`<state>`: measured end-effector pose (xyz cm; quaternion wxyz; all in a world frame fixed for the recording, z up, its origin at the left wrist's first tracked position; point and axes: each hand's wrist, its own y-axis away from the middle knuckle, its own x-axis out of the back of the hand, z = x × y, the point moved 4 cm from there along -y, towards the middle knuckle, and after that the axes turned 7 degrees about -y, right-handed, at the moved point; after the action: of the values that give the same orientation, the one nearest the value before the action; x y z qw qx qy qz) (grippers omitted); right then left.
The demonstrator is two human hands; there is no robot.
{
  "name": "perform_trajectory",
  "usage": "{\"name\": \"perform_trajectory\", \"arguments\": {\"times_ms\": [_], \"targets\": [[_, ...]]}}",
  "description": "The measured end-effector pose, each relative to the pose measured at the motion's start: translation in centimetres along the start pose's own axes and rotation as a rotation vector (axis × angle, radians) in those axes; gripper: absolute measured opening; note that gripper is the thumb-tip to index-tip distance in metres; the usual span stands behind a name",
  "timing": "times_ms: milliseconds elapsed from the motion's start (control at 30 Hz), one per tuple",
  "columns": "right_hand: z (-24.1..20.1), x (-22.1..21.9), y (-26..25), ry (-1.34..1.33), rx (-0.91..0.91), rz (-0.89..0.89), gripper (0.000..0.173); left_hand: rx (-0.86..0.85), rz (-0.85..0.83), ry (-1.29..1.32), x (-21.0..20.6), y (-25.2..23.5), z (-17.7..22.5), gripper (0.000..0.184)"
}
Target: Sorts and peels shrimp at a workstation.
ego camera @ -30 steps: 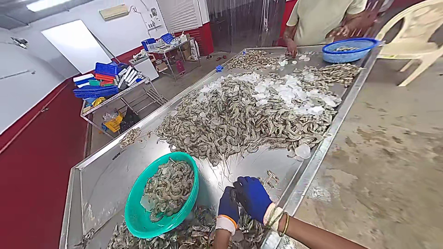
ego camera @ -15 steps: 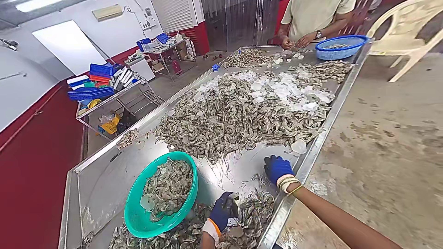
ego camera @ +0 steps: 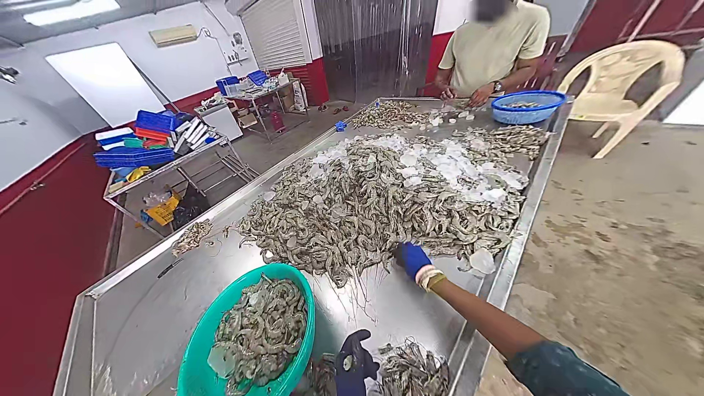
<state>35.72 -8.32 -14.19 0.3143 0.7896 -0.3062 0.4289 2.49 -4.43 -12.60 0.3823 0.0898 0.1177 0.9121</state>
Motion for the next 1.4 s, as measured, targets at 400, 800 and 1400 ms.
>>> {"name": "perform_trajectory", "arguments": {"times_ms": [400,800,1400], "targets": [[-6.9,-4.3,20.3,0.124,0.288,-0.29,0.029,0.13,-0.174,-0.699,-6.7,0.4,2.6,0.042],[1.8,4.5,0.6,-0.029,-0.413,-0.025,0.048,-0.002,-0.056,-0.434,-2.7,1.0,3.2,0.027],[-5.1,-0.5,19.0,-0.228,0.236,-0.464,0.035,-0.09,-0.266,-0.944,-4.2,-0.9,2.4,0.042]]}}
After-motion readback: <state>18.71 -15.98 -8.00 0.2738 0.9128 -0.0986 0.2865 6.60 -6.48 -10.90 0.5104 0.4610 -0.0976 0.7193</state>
